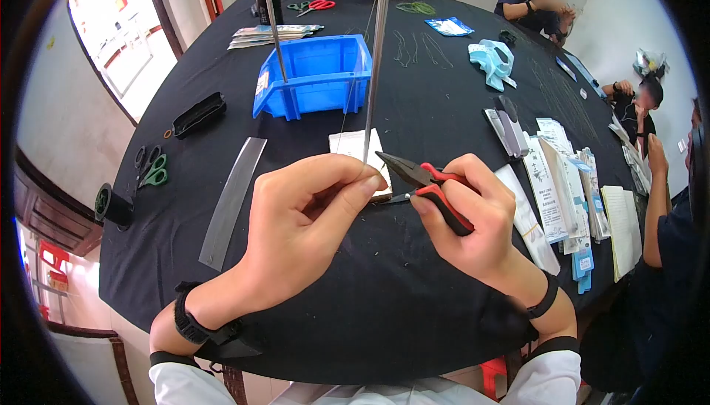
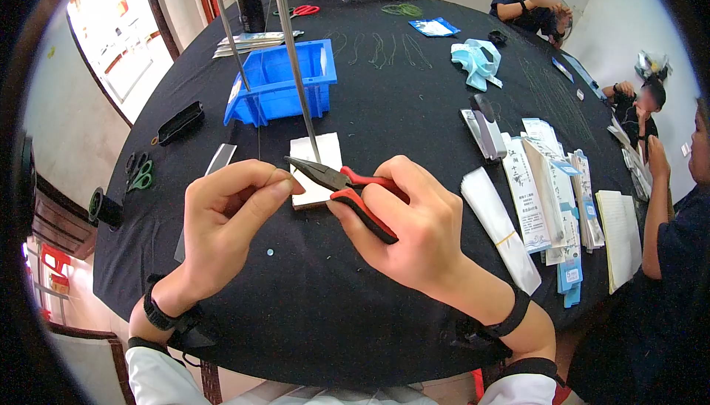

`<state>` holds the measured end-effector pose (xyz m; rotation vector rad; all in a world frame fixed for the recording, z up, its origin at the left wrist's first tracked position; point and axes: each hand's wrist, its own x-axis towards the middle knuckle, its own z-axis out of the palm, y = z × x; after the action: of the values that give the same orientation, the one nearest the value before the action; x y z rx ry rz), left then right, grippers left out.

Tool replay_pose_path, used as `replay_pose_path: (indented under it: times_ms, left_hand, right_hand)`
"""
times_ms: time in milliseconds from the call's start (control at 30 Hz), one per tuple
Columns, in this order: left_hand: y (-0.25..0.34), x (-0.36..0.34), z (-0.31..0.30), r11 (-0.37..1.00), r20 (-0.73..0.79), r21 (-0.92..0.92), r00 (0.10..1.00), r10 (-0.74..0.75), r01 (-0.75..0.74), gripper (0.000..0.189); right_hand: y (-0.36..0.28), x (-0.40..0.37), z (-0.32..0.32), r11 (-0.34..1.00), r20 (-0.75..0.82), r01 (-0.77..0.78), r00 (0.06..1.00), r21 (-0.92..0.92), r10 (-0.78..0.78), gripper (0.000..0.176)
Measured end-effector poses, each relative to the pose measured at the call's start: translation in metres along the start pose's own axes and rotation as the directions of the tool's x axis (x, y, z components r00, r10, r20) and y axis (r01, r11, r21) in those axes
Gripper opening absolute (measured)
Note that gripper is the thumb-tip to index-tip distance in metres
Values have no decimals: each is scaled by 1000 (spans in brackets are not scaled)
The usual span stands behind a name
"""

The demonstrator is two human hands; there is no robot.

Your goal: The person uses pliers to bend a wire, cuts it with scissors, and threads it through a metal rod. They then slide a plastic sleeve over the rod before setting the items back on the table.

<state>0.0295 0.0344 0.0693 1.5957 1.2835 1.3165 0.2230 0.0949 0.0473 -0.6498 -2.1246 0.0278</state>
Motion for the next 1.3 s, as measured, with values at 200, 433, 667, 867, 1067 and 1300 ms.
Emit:
replay_pose_path:
  times_ms: [200, 433, 667, 867, 1067, 1300]
  left_hand:
    - [4, -2, 1, 994, 20, -109, 1000, -21, 23, 13]
    - [12, 0, -2, 971, 44, -219, 995, -89, 97, 12]
    - [3, -1, 2, 987, -23, -158, 999, 28, -31, 13]
    - [7, 0, 4, 984, -53, -173, 998, 42, -50, 16]
    - [12, 0, 2, 972, -43, -233, 999, -27, 16, 17]
    - [5, 2, 2, 964, -65, -263, 998, 15, -32, 15]
  right_hand:
    - [4, 3, -5, 993, -22, 92, 995, -79, -94, 26]
    - [3, 4, -6, 977, -54, 179, 981, -118, -186, 29]
    - [2, 3, -7, 978, -17, 159, 987, -134, -163, 28]
    - [5, 5, -5, 987, -41, 110, 992, -113, -115, 26]
    - [6, 9, -10, 981, -54, 146, 987, -128, -154, 27]
    - [2, 11, -11, 977, -34, 170, 984, -126, -176, 25]
